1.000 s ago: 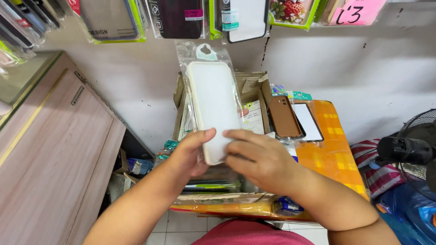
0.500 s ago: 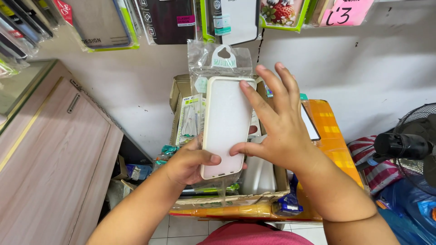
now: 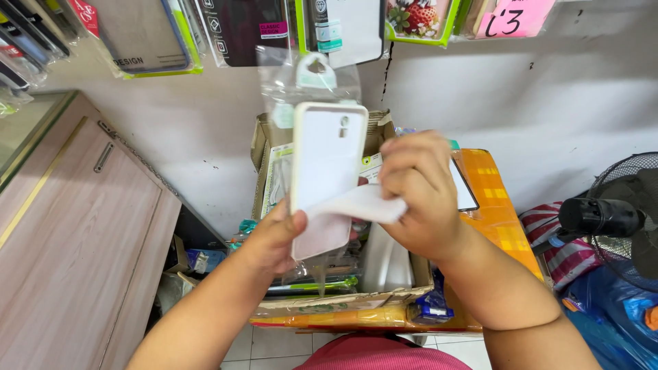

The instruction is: Checking and unboxing various phone cases from a box.

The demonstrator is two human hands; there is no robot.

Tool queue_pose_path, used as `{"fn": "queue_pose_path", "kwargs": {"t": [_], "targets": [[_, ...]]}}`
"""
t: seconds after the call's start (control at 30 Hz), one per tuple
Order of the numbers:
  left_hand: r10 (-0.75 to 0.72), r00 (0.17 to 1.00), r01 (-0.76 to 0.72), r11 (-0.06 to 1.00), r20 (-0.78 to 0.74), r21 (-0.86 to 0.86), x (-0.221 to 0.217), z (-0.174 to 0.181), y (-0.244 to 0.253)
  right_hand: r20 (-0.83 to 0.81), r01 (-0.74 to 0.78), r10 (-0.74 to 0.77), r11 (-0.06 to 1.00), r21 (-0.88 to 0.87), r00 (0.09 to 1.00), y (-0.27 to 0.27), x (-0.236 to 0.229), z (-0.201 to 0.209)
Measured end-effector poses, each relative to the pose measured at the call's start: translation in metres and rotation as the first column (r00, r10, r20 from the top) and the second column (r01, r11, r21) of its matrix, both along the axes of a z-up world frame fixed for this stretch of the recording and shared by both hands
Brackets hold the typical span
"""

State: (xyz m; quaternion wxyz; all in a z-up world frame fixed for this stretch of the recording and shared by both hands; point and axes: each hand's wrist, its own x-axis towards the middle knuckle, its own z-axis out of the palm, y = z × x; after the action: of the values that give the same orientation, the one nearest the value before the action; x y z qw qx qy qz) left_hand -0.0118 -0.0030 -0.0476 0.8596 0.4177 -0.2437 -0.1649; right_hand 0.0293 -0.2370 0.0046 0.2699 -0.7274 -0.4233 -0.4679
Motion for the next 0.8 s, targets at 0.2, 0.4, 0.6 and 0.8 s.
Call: {"fn": "queue_pose_path", "kwargs": {"t": [0.2, 0.4, 0.6, 0.8], "targets": [[0.151, 0.988, -0.148, 0.985, 0.028, -0.088, -0.001, 0.022, 0.007, -0.382, -0.201, 0.53, 0.745, 0.636, 0.757, -0.029, -0.012, 0.026], [0.188, 0.982, -0.186, 0.977, 0.009, -0.107, -0.004, 0.039, -0.001, -0.974, 0.047, -0.029, 0.999, -0.019, 0.225, -0.045, 0.042, 0.017], [0.156, 0.988, -0.155, 0.983, -0.001, -0.096, 0.0, 0.037, -0.005, -0.702, -0.083, -0.401, 0.834, -0.546, 0.588, -0.01, 0.057, -0.059], [0.107, 0.99, -0.11, 0.993, -0.089, -0.029, 0.001, 0.04, -0.009, -0.69, -0.079, -0.312, 0.878, -0.472, 0.653, -0.015, 0.061, -0.055]]}}
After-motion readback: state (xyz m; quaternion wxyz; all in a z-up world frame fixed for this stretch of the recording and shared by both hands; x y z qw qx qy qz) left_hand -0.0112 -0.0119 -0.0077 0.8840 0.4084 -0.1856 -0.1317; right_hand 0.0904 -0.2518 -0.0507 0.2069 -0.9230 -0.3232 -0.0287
